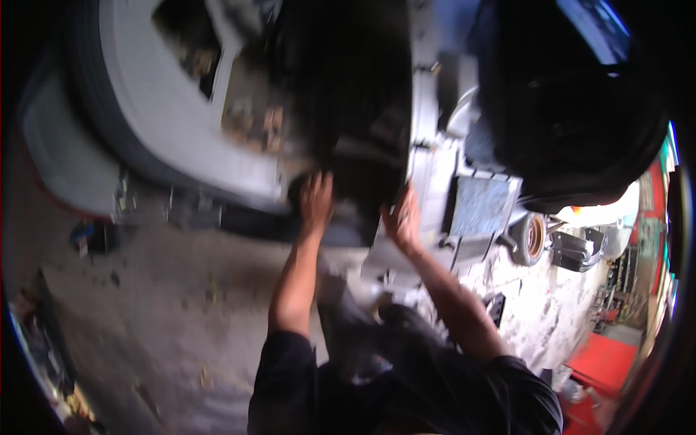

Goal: The person picks up plastic clips from a tray, walks over to the open trunk of a car, and uses a screwdriver and their hands to secure a plastic interior panel to the side of the trunk area.

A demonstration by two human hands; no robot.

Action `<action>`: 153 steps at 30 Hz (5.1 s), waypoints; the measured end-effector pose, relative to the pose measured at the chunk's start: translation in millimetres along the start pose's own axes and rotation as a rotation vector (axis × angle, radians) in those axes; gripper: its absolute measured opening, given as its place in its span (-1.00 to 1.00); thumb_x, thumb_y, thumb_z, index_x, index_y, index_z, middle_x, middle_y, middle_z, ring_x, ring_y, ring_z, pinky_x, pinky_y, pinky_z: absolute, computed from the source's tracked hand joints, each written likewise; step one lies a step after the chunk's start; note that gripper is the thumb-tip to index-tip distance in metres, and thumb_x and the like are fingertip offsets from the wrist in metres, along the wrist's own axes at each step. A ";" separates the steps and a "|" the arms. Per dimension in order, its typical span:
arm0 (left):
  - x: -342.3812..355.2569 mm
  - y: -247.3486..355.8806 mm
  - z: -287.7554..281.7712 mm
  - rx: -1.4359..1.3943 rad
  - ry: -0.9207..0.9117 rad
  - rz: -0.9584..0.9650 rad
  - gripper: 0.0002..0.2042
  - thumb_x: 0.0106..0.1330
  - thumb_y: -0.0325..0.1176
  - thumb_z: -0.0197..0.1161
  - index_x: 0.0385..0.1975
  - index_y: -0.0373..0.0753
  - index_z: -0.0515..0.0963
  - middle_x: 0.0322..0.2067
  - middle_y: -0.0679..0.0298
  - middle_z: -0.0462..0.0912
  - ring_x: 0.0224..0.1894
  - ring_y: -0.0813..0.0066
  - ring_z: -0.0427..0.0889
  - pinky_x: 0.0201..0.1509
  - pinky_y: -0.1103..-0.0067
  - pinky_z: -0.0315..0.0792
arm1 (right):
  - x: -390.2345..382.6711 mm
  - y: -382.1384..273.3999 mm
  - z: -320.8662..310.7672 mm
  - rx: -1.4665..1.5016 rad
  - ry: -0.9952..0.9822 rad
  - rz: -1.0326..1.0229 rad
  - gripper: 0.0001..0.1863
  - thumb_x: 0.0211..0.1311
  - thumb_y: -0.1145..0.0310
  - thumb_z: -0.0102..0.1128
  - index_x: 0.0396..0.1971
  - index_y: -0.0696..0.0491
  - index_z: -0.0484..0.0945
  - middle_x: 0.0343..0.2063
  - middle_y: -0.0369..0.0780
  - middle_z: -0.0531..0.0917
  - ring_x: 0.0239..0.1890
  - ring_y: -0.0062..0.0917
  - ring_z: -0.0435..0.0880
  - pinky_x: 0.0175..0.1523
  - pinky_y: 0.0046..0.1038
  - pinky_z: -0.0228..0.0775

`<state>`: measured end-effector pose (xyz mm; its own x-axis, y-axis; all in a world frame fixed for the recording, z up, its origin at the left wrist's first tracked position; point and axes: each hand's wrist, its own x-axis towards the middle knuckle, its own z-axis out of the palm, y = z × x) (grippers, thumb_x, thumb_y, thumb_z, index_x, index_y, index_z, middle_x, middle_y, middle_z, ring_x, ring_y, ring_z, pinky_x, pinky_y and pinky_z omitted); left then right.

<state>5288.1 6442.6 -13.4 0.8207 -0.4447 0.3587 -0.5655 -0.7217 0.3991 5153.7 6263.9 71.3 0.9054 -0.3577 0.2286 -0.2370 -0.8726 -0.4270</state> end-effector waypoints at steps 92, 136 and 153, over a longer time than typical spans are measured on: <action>407.5 126.0 -190.6 -1.352 -0.224 -0.460 -0.70 0.42 -0.40 0.10 0.09 -0.34 0.41 0.00 0.07 0.57 0.01 0.16 0.61 0.04 0.22 0.52 | 116.9 178.9 -174.4 1.023 0.044 0.479 -0.57 0.29 0.38 0.26 0.16 0.10 0.54 -0.10 -0.11 0.70 -0.09 -0.24 0.71 -0.02 -0.31 0.56; 192.1 140.2 -29.8 -0.442 0.118 0.036 -0.49 0.29 -0.48 0.26 0.23 -0.37 0.30 -0.19 0.05 0.59 -0.15 0.36 0.61 0.01 0.45 0.50 | -168.5 63.6 -197.9 0.468 0.030 1.046 -0.54 0.32 0.09 0.24 0.08 0.08 0.54 -0.16 -0.05 0.68 -0.09 -0.33 0.65 0.05 -0.33 0.43; 129.4 290.0 43.7 -0.637 -0.637 0.069 -0.60 0.20 -0.35 0.37 -0.03 -0.47 0.55 -0.46 0.20 0.68 -0.43 0.49 0.63 -0.30 0.53 0.51 | -142.1 97.3 -191.6 0.329 0.178 0.691 -0.61 0.25 0.32 0.24 0.09 0.03 0.56 -0.37 -0.08 0.60 -0.38 -0.17 0.64 -0.27 -0.23 0.46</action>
<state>5233.8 6152.6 111.8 0.5657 -0.8224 -0.0600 -0.3982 -0.3362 0.8535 4934.5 6166.1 165.0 0.5142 -0.8557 -0.0581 -0.5838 -0.2996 -0.7546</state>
